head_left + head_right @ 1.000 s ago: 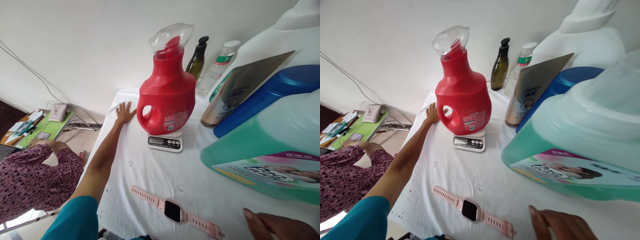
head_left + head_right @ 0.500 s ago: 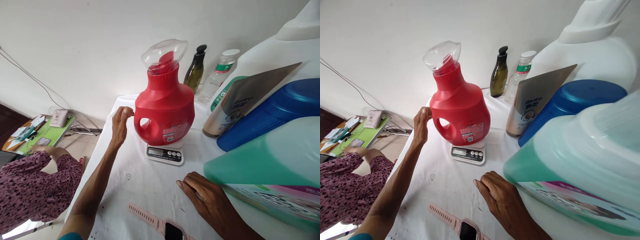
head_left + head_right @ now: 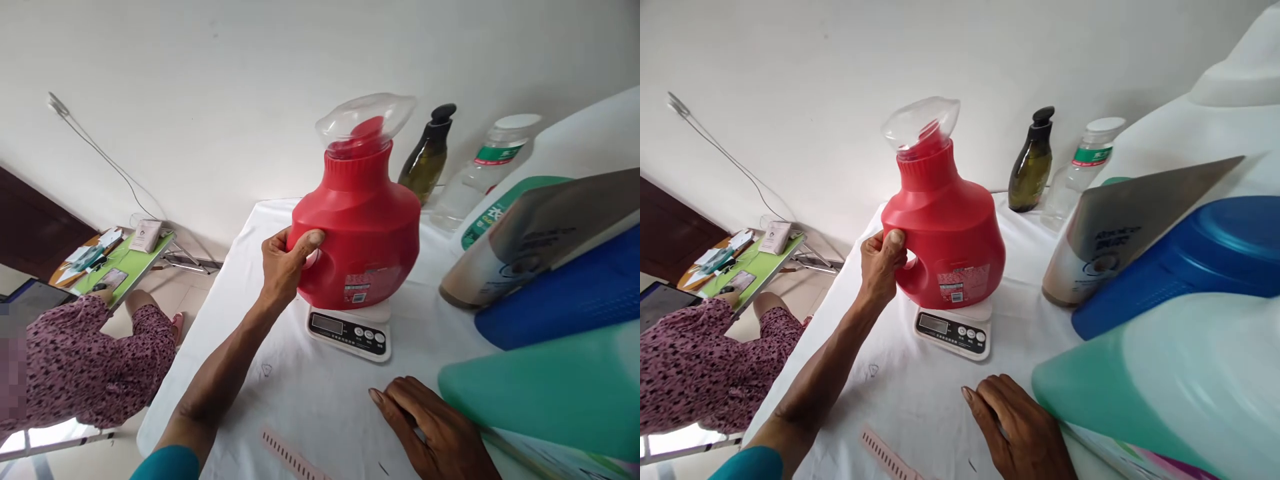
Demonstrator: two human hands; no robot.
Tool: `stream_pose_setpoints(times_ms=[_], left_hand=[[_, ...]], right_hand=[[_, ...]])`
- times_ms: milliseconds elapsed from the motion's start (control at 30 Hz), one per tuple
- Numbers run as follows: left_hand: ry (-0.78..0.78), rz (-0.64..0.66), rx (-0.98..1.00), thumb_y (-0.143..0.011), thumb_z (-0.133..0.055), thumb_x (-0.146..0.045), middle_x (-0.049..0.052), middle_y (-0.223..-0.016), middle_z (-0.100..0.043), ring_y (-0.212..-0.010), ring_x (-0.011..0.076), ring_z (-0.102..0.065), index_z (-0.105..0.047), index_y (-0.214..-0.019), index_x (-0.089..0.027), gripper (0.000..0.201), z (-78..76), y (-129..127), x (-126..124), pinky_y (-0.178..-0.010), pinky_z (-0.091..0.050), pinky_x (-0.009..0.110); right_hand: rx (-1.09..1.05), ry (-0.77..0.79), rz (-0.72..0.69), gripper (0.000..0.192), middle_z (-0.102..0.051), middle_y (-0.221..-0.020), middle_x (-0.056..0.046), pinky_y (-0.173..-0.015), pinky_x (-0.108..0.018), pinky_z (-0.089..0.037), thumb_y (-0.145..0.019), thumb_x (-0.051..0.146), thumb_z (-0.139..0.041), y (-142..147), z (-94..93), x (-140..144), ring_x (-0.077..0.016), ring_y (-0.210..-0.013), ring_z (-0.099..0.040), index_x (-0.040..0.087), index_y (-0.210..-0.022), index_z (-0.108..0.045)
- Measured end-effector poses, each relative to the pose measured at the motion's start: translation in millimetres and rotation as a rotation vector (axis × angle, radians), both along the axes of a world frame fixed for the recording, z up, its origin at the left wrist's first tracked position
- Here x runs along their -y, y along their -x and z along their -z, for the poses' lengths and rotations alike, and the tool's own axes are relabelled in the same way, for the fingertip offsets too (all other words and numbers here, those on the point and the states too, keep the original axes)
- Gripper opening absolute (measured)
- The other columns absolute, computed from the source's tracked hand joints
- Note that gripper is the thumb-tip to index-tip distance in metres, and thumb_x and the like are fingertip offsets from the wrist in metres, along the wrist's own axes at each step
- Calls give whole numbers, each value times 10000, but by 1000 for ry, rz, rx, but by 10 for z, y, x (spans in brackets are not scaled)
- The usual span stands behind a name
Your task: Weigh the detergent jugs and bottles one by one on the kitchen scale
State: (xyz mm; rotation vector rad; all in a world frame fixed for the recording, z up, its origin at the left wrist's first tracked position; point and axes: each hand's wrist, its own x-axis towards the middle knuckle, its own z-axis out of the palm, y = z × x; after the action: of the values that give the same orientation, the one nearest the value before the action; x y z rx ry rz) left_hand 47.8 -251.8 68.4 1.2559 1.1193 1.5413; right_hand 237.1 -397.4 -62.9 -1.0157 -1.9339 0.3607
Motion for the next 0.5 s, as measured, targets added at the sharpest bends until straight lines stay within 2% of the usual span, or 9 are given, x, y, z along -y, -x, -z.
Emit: stream_pose_setpoints(times_ms=[100,200,367,500], left_hand=[[-56,-85,-20,-591,-823,-700,-66,-526,-289,-486,50,-244,-428,-561,-191,645,-65,119,-129,-470,-215,254],[-117,-222,-28,-637,-775,-730,-60,-522,-304,-476,57,-259,-408,-561,-198,651,-101,329,-377,-457,-214,261],[-212,-473,-170,-732,-719,-686,-43,-527,-319,-502,82,-322,-333,-563,-215,632,-65,667,-975,-486,-259,279],[-248,-578,-269,-773,-701,-647,-40,-515,-307,-524,93,-333,-311,-552,-226,615,-26,843,-1445,-524,-263,304]], right_hand=[[8,-19,-15,218,-582,-724,12,-667,-274,-454,-1052,199,-479,-9,-7,-4,-132,-652,-560,222,-840,-524],[11,-29,1,247,-586,-712,4,-658,-288,-453,-1055,208,-466,-4,-20,-4,-142,-654,-565,218,-816,-527],[-1,-2,24,281,-548,-661,5,-594,-303,-435,-1042,218,-494,30,-13,-10,-144,-599,-533,221,-762,-505],[6,7,39,306,-558,-649,-9,-570,-312,-448,-1045,254,-489,37,-9,-16,-158,-593,-551,228,-741,-519]])
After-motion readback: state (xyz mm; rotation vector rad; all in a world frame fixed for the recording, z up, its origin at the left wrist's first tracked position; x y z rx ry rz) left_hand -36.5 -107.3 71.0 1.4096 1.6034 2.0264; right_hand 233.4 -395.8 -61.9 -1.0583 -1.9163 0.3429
